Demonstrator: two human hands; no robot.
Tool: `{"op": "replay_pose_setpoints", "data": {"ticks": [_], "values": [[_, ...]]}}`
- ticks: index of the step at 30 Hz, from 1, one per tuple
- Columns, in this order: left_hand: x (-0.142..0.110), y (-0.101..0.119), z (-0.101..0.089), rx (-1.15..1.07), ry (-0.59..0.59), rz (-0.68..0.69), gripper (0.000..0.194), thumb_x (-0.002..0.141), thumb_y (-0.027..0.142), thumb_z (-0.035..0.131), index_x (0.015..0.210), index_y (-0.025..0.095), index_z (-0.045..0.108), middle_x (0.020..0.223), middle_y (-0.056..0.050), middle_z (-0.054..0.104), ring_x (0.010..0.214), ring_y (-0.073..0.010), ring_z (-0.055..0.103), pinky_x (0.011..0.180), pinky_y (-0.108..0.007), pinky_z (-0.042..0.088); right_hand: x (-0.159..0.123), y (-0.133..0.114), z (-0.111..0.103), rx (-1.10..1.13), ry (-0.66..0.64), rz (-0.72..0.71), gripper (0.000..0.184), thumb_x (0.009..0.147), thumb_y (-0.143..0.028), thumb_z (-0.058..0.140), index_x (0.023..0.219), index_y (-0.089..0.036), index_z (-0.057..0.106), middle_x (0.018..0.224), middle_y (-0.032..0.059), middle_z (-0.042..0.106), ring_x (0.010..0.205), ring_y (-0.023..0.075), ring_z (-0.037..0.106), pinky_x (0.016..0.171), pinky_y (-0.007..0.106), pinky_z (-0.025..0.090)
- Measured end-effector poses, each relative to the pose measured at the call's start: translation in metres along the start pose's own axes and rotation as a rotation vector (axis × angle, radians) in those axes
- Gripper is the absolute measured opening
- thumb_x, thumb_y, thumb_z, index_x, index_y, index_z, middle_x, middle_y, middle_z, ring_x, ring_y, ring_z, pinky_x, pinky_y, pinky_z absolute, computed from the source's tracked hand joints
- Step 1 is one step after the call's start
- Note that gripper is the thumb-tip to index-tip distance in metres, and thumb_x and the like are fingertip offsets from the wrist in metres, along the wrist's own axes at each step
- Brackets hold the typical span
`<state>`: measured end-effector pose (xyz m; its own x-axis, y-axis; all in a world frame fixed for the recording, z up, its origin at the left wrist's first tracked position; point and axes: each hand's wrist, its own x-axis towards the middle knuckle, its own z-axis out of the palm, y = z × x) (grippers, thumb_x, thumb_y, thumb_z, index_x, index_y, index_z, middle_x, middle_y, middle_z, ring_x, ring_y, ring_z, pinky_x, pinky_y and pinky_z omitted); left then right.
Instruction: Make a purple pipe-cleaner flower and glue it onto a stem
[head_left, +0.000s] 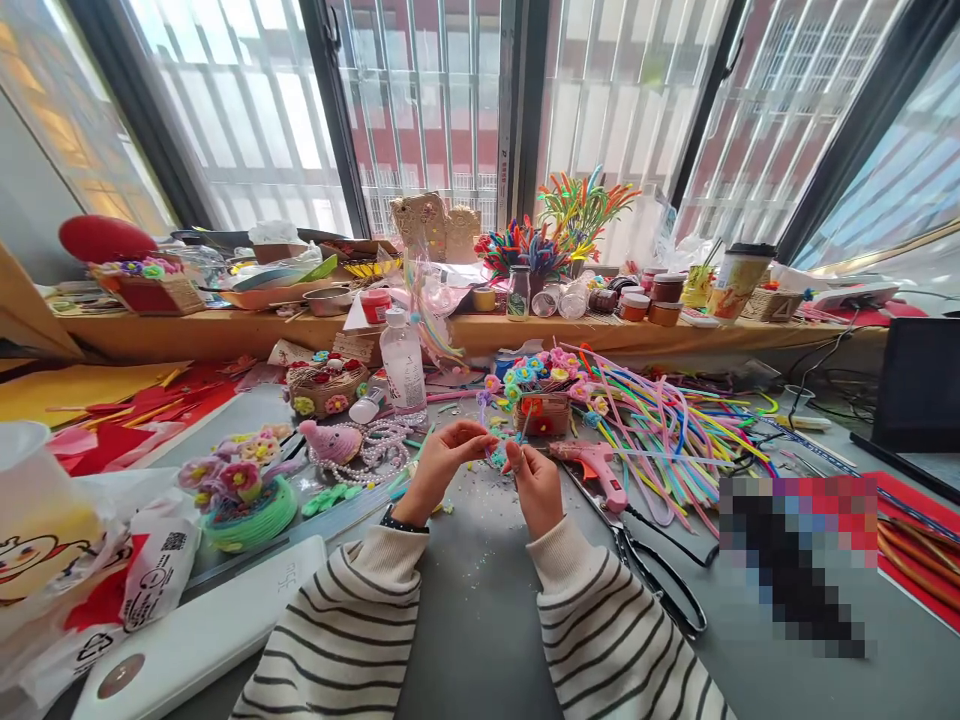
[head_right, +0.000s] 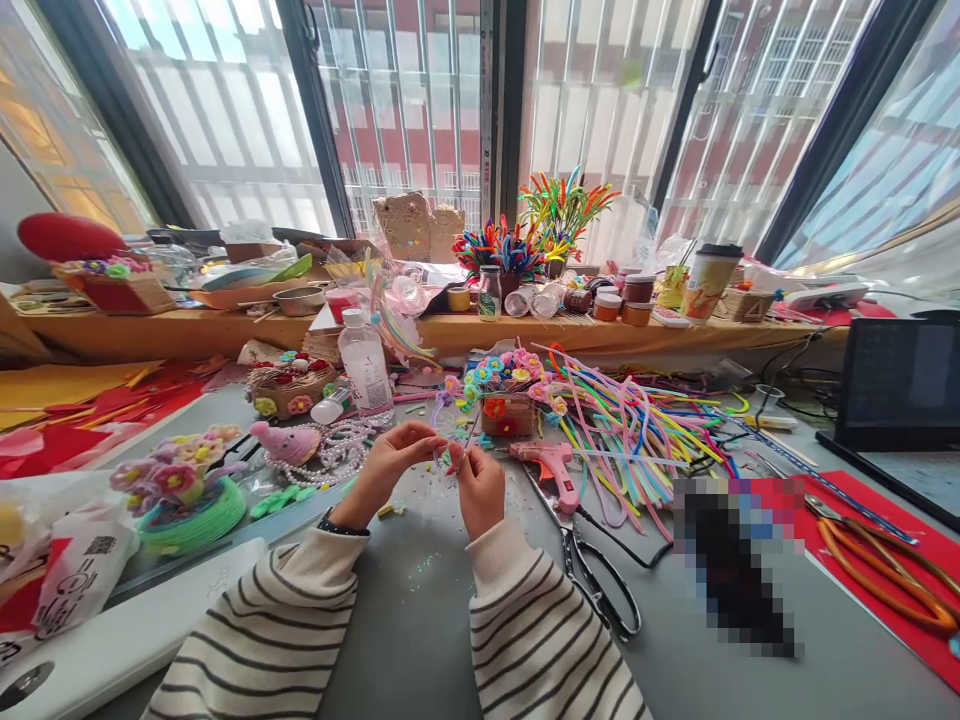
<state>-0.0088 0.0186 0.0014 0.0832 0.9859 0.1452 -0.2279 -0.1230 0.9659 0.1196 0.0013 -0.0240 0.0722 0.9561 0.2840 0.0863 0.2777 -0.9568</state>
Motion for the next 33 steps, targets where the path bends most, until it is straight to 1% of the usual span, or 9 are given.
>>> {"op": "replay_pose_setpoints", "data": {"ticks": [4, 6, 11, 16, 19, 23, 27, 30, 33], "values": [[-0.001, 0.002, 0.003, -0.005, 0.015, 0.0, 0.029, 0.059, 0.022, 0.066, 0.079, 0.018, 0.045, 0.062, 0.0, 0.065, 0.059, -0.0129, 0.06, 0.056, -0.024, 0.046, 0.0, 0.003, -0.001, 0.009, -0.023, 0.032, 0.049, 0.07, -0.06, 0.037, 0.05, -0.016, 0.046, 0.04, -0.0069, 0.025, 0.041, 0.0063, 0.024, 0.042, 0.021, 0.02], [-0.004, 0.004, 0.004, 0.017, 0.01, -0.038, 0.032, 0.058, 0.022, 0.067, 0.08, 0.017, 0.044, 0.06, 0.0, 0.064, 0.056, -0.0116, 0.059, 0.055, -0.023, 0.046, -0.001, 0.004, -0.001, 0.006, -0.069, 0.035, 0.051, 0.07, -0.061, 0.036, 0.048, -0.016, 0.046, 0.039, -0.0068, 0.025, 0.04, 0.0061, 0.024, 0.041, 0.021, 0.02], [-0.014, 0.008, 0.008, 0.005, 0.0, -0.12, 0.034, 0.056, 0.023, 0.068, 0.081, 0.015, 0.046, 0.057, 0.002, 0.062, 0.054, -0.01, 0.057, 0.054, -0.021, 0.045, -0.002, 0.006, 0.0, -0.04, -0.134, 0.008, 0.053, 0.069, -0.063, 0.035, 0.048, -0.016, 0.048, 0.04, -0.0056, 0.03, 0.039, 0.006, 0.026, 0.041, 0.02, 0.021], [-0.015, 0.01, 0.01, 0.017, 0.038, -0.088, 0.03, 0.056, 0.025, 0.068, 0.079, 0.012, 0.055, 0.063, -0.002, 0.064, 0.058, -0.0115, 0.057, 0.057, -0.023, 0.046, -0.004, 0.005, -0.003, -0.099, -0.206, -0.008, 0.054, 0.069, -0.064, 0.035, 0.048, -0.016, 0.049, 0.041, -0.005, 0.031, 0.041, 0.0067, 0.028, 0.042, 0.021, 0.022], [-0.014, 0.01, 0.01, 0.035, 0.038, -0.068, 0.023, 0.057, 0.026, 0.067, 0.073, 0.012, 0.059, 0.062, -0.001, 0.062, 0.058, -0.0107, 0.056, 0.058, -0.023, 0.046, -0.005, 0.003, -0.007, -0.134, -0.259, -0.036, 0.056, 0.069, -0.066, 0.033, 0.049, -0.016, 0.048, 0.042, -0.0045, 0.031, 0.042, 0.007, 0.03, 0.044, 0.021, 0.023], [-0.013, 0.008, 0.009, 0.035, 0.027, -0.069, 0.02, 0.058, 0.024, 0.066, 0.072, 0.012, 0.059, 0.063, 0.001, 0.061, 0.059, -0.0089, 0.056, 0.058, -0.021, 0.045, -0.005, 0.003, -0.01, -0.19, -0.35, -0.101, 0.061, 0.068, -0.069, 0.026, 0.053, -0.015, 0.05, 0.045, -0.0029, 0.035, 0.045, 0.0082, 0.034, 0.046, 0.021, 0.025], [-0.013, 0.007, 0.008, -0.031, -0.027, -0.02, 0.026, 0.059, 0.021, 0.066, 0.079, 0.016, 0.05, 0.06, 0.004, 0.06, 0.056, -0.0089, 0.057, 0.055, -0.021, 0.045, -0.006, 0.004, -0.013, -0.242, -0.474, -0.148, 0.067, 0.067, -0.072, 0.019, 0.058, -0.015, 0.053, 0.051, -0.0003, 0.043, 0.049, 0.0099, 0.041, 0.049, 0.022, 0.028], [-0.013, 0.007, 0.008, -0.078, -0.098, -0.009, 0.03, 0.06, 0.018, 0.065, 0.078, 0.018, 0.041, 0.055, 0.007, 0.058, 0.05, -0.0081, 0.055, 0.05, -0.02, 0.043, -0.007, 0.002, -0.014, -0.253, -0.53, -0.17, 0.069, 0.065, -0.075, 0.018, 0.059, -0.015, 0.053, 0.051, -0.0004, 0.043, 0.048, 0.0097, 0.041, 0.048, 0.022, 0.028], [-0.014, 0.008, 0.008, -0.086, -0.162, -0.032, 0.031, 0.061, 0.017, 0.064, 0.076, 0.018, 0.038, 0.054, 0.007, 0.058, 0.048, -0.0071, 0.053, 0.048, -0.018, 0.041, -0.007, -0.001, -0.017, -0.263, -0.556, -0.185, 0.069, 0.063, -0.076, 0.019, 0.059, -0.015, 0.051, 0.05, -0.0011, 0.041, 0.046, 0.009, 0.038, 0.047, 0.021, 0.028]]}}
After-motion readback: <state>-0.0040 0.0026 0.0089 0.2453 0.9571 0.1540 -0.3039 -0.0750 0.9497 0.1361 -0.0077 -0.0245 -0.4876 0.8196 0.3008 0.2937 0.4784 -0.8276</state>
